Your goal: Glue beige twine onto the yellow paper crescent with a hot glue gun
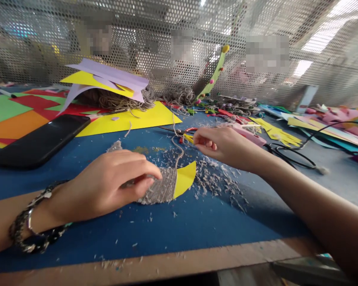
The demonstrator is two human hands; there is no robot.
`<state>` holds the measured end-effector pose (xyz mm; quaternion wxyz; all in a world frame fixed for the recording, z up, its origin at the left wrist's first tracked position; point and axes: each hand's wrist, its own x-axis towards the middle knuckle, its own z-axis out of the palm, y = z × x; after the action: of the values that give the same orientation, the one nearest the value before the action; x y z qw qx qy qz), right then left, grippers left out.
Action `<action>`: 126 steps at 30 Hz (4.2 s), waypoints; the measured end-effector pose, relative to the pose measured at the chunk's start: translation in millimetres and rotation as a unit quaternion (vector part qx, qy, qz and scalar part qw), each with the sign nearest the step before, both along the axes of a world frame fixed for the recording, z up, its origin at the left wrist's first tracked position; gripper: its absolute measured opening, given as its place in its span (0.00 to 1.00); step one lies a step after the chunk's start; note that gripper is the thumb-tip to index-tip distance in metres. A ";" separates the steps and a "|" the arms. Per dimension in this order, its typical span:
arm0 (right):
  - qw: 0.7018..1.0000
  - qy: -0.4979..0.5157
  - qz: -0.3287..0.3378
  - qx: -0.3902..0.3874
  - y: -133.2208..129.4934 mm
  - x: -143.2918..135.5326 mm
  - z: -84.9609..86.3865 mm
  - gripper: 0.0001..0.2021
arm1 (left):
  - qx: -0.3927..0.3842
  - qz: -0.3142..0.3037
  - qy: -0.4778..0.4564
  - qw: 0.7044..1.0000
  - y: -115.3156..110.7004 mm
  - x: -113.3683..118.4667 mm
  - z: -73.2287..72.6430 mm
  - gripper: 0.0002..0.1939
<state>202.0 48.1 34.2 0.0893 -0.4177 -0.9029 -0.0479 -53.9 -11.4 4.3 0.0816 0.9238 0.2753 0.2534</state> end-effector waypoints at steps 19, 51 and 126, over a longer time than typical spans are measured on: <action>0.978 -0.013 0.176 -0.116 -29.9 -8.9 -2.2 0.17 | -0.018 0.077 0.127 0.989 -4.3 28.7 1.5 0.31; 0.911 -0.058 0.278 0.299 -43.6 -27.7 -9.6 0.13 | 0.053 0.116 0.094 0.987 -10.4 26.3 5.9 0.16; 0.895 -0.061 0.332 0.290 -53.6 -34.2 -15.2 0.13 | -0.065 0.069 0.111 0.989 -10.5 31.1 3.5 0.20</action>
<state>167.8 -5.5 19.0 0.1617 -0.0453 -0.9387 -0.3011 -22.9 -21.9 7.8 0.0928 0.9176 0.3618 0.1362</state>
